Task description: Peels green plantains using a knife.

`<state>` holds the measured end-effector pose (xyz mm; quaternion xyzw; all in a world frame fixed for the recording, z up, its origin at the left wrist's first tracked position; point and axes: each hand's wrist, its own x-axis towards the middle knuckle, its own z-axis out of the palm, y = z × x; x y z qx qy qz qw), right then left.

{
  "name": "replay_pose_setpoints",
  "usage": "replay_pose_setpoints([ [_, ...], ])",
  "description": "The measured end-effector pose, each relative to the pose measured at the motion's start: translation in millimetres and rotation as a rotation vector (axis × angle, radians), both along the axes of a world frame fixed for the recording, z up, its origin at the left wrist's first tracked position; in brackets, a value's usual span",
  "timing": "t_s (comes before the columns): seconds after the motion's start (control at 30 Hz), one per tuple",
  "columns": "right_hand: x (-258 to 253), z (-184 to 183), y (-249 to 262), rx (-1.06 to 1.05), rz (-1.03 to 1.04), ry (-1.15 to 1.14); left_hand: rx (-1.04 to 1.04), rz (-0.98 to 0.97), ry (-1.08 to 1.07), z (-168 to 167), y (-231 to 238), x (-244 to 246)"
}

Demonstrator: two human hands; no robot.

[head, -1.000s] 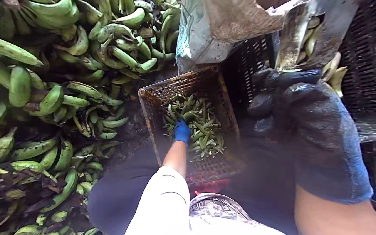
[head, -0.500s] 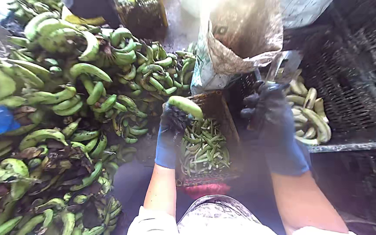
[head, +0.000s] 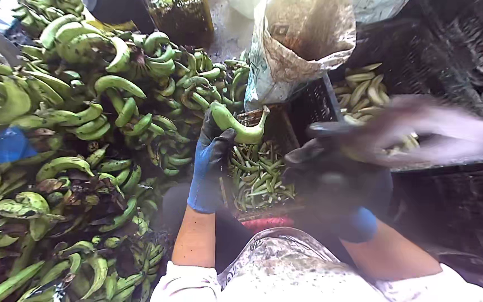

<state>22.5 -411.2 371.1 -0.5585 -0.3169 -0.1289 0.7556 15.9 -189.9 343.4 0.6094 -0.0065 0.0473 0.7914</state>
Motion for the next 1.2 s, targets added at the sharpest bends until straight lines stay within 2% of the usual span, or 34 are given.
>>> replay_pose_setpoints([
  [0.03,4,6,-3,-0.045,-0.002,-0.033,0.03,-0.024,-0.029,0,3,-2],
  [0.07,7,-1,-6,-0.177,-0.03,0.016,0.025,-0.043,-0.055,1,6,-3],
  [0.1,8,-23,-8,-0.329,-0.02,0.153,-0.011,-0.071,-0.081,3,10,-3],
  [0.17,4,-79,-10,-0.697,0.176,0.609,-0.146,-0.1,-0.106,8,20,-1],
  [0.2,4,-98,-8,-0.78,0.266,0.765,-0.235,-0.109,-0.113,9,25,4],
  [0.23,7,-105,-5,-0.799,0.299,0.831,-0.317,-0.145,-0.139,8,30,14],
  [0.3,16,-84,-2,-0.615,0.303,0.868,-0.383,-0.17,-0.166,7,33,31],
  [0.37,38,-61,3,-0.451,0.198,0.751,-0.34,-0.064,-0.091,19,21,48],
  [0.47,56,-38,21,-0.376,0.048,0.489,-0.229,0.06,-0.083,29,7,70],
  [0.6,45,-47,40,-0.51,-0.044,0.257,-0.083,0.185,-0.2,20,7,87],
  [0.8,48,-68,50,-0.74,-0.122,0.242,-0.135,0.21,-0.228,7,2,96],
  [0.9,59,-73,59,-0.833,-0.199,0.201,-0.269,0.189,-0.045,-1,-17,92],
  [0.97,65,-69,60,-0.915,-0.224,0.251,-0.308,0.137,0.064,-9,-18,93],
  [1.03,66,-64,57,-0.94,-0.229,0.273,-0.273,0.111,0.074,-12,-10,95],
  [1.1,61,-61,55,-0.932,-0.238,0.223,-0.161,0.105,-0.039,-8,2,92],
  [1.2,57,-65,56,-0.951,-0.24,0.138,-0.095,0.194,-0.096,0,2,88],
])
